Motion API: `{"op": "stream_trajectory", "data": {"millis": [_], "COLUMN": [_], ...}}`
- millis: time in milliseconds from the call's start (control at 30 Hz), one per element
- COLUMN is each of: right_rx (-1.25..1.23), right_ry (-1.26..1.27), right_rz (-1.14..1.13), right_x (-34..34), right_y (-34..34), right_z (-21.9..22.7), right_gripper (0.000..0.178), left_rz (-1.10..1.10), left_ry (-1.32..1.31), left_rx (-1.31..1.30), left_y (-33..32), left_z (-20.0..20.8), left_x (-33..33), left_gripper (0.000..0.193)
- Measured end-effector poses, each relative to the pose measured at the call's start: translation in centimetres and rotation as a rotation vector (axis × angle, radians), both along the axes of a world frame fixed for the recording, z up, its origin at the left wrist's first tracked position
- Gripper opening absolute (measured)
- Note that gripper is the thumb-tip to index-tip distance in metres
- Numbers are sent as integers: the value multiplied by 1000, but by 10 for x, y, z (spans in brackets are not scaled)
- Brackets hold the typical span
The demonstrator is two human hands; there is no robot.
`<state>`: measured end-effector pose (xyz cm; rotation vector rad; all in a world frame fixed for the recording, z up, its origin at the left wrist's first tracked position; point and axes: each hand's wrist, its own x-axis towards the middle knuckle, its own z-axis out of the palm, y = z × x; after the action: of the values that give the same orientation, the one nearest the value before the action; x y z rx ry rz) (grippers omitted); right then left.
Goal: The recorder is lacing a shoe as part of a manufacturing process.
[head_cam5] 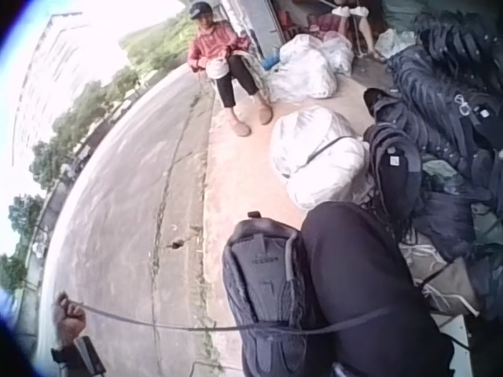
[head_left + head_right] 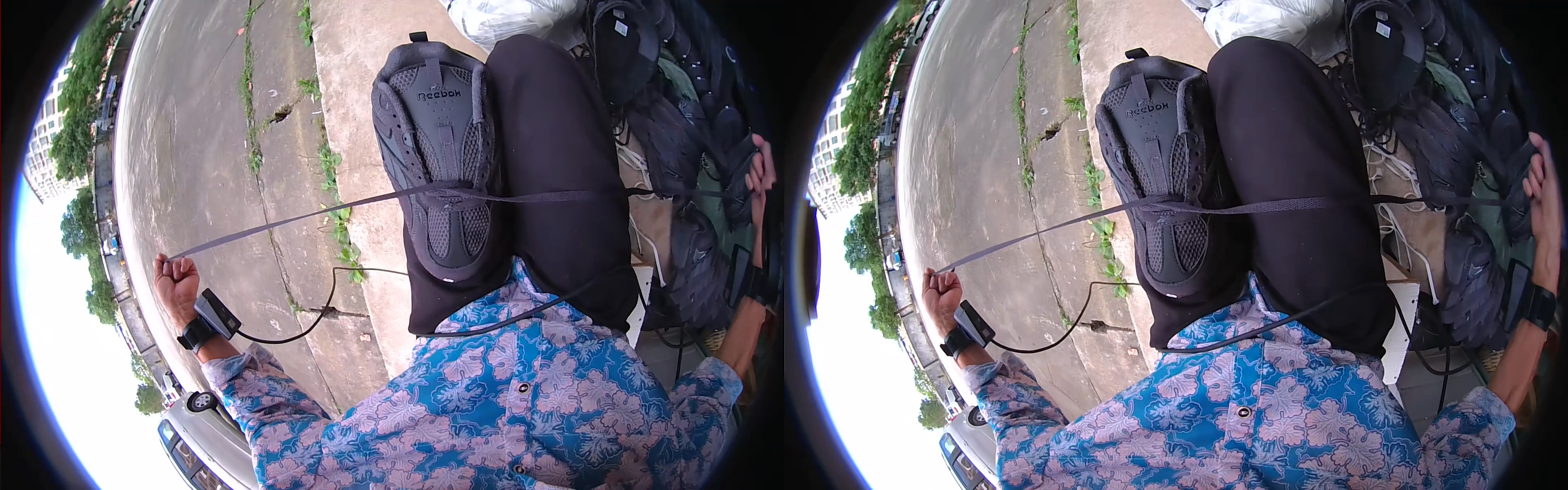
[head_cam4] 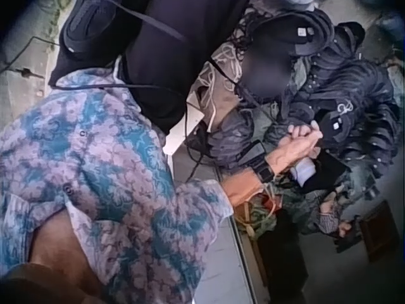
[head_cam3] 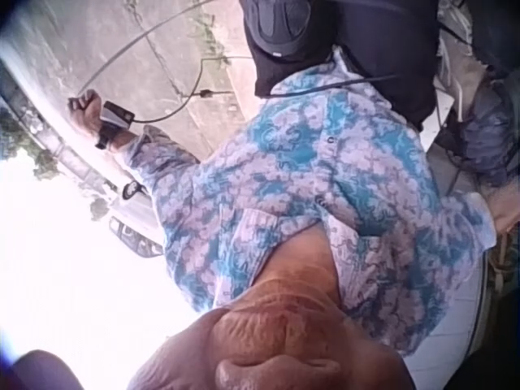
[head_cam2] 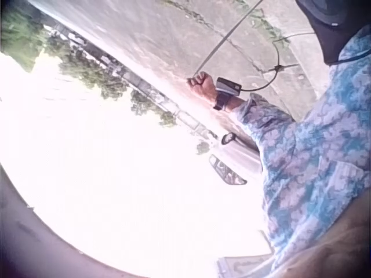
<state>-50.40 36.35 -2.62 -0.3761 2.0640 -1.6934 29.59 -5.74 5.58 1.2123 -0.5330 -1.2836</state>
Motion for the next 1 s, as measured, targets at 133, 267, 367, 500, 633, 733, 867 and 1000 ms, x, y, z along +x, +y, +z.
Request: {"op": "stream_trajectory", "data": {"millis": [133, 267, 367, 500, 633, 733, 867, 1000], "right_rx": [111, 10, 3, 3, 2, -70, -66, 43], "right_ry": [471, 716, 906, 1100, 1272, 1343, 1308, 1380], "right_rz": [563, 1046, 1007, 925, 987, 1079, 1174, 1180], "right_x": [112, 181, 187, 193, 209, 226, 240, 240], "right_y": [-99, -143, -152, -155, -153, -142, -129, -129], "right_z": [-7, -3, -6, -8, 1, 8, 7, 11], "right_gripper": [29, 14, 15, 37, 44, 21, 9, 5], "left_rz": [239, 382, 475, 643, 436, 218, -197, -279], "left_ry": [-133, -289, -372, -487, -385, -383, -407, -931], "left_rx": [49, 95, 141, 257, 313, 315, 238, 157], "left_y": [21, 61, 89, 89, 68, 57, 60, 75], "left_z": [25, 50, 61, 38, 0, -34, -43, -44], "left_x": [51, 125, 164, 179, 159, 98, 14, -60], "left_gripper": [27, 33, 24, 14, 12, 17, 29, 37]}}
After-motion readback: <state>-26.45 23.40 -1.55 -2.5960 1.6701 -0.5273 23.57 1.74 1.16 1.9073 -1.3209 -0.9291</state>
